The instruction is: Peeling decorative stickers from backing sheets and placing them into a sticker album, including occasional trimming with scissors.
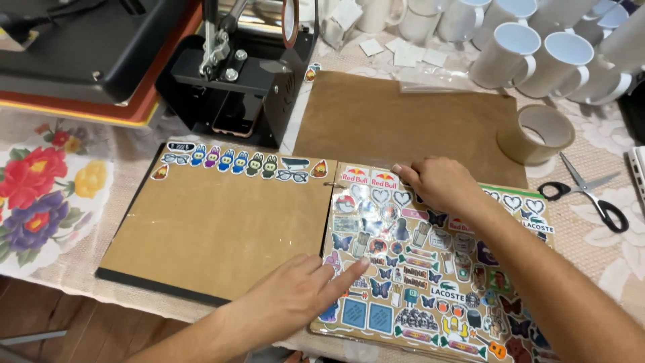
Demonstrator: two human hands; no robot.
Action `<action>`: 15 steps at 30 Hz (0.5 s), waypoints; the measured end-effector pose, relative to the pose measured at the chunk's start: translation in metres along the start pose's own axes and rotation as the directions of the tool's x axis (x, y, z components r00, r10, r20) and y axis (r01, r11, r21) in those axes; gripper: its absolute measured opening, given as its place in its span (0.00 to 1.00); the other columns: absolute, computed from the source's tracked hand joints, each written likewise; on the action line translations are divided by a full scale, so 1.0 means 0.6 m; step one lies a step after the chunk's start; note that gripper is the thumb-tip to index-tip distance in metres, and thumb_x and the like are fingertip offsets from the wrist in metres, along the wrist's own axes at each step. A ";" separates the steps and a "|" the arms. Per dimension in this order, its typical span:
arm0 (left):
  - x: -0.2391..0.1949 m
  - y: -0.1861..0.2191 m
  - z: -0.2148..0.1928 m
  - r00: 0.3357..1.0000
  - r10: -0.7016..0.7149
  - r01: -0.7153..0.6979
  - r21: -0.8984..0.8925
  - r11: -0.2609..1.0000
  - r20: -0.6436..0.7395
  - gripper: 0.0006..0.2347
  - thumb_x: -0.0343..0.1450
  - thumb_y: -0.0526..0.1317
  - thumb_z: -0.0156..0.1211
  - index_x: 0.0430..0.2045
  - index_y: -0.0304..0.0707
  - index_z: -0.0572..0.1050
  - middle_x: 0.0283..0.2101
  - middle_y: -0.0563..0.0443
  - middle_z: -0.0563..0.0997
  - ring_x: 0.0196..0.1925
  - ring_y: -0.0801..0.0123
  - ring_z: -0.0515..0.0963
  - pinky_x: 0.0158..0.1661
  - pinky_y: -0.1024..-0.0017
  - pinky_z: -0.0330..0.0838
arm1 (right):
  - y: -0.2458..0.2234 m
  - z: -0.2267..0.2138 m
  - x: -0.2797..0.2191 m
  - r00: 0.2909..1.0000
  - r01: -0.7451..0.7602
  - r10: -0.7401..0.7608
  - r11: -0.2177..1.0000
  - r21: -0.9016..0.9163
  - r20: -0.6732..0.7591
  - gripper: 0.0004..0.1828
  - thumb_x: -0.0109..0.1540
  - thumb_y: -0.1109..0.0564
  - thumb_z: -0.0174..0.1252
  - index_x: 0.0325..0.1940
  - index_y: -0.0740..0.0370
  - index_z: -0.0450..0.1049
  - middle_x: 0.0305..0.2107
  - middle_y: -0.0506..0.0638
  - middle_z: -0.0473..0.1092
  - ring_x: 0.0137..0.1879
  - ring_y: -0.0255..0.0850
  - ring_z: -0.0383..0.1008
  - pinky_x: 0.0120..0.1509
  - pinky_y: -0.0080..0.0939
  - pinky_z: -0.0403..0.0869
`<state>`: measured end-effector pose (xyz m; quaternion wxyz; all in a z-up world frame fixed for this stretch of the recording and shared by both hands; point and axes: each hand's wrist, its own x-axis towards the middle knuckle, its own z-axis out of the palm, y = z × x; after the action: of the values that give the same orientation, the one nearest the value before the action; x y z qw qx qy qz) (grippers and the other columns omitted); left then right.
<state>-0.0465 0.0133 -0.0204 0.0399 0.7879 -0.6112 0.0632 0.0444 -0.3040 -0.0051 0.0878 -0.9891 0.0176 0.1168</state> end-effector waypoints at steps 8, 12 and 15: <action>0.039 0.033 -0.012 0.979 0.130 -0.133 -0.004 0.991 -0.154 0.26 0.74 0.29 0.49 0.69 0.44 0.58 0.30 0.46 0.68 0.28 0.57 0.68 0.31 0.61 0.67 | 0.027 -0.032 -0.022 0.985 -0.160 0.167 0.976 -0.147 0.038 0.43 0.70 0.30 0.28 0.35 0.61 0.82 0.37 0.65 0.77 0.48 0.64 0.75 0.50 0.60 0.72; 0.080 0.057 0.023 0.961 0.197 -0.202 -0.004 0.979 -0.194 0.25 0.77 0.33 0.49 0.72 0.49 0.57 0.30 0.49 0.68 0.28 0.59 0.68 0.31 0.63 0.66 | 0.066 -0.033 -0.045 0.980 -0.198 0.197 0.965 -0.172 -0.021 0.40 0.69 0.28 0.34 0.27 0.58 0.79 0.31 0.56 0.78 0.41 0.57 0.77 0.42 0.55 0.72; 0.112 0.058 0.043 0.970 0.224 -0.239 -0.187 0.953 -0.097 0.25 0.77 0.32 0.49 0.72 0.42 0.53 0.34 0.46 0.71 0.32 0.56 0.70 0.35 0.60 0.67 | 0.103 -0.024 -0.059 0.973 -0.226 0.231 0.952 -0.205 -0.003 0.41 0.68 0.26 0.34 0.30 0.58 0.81 0.31 0.56 0.79 0.40 0.56 0.79 0.42 0.54 0.73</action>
<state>-0.0626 -0.0637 -0.0362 0.1330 0.7001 -0.7007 0.0359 0.0097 -0.3666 0.0065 -0.0278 -0.9829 0.1189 0.1378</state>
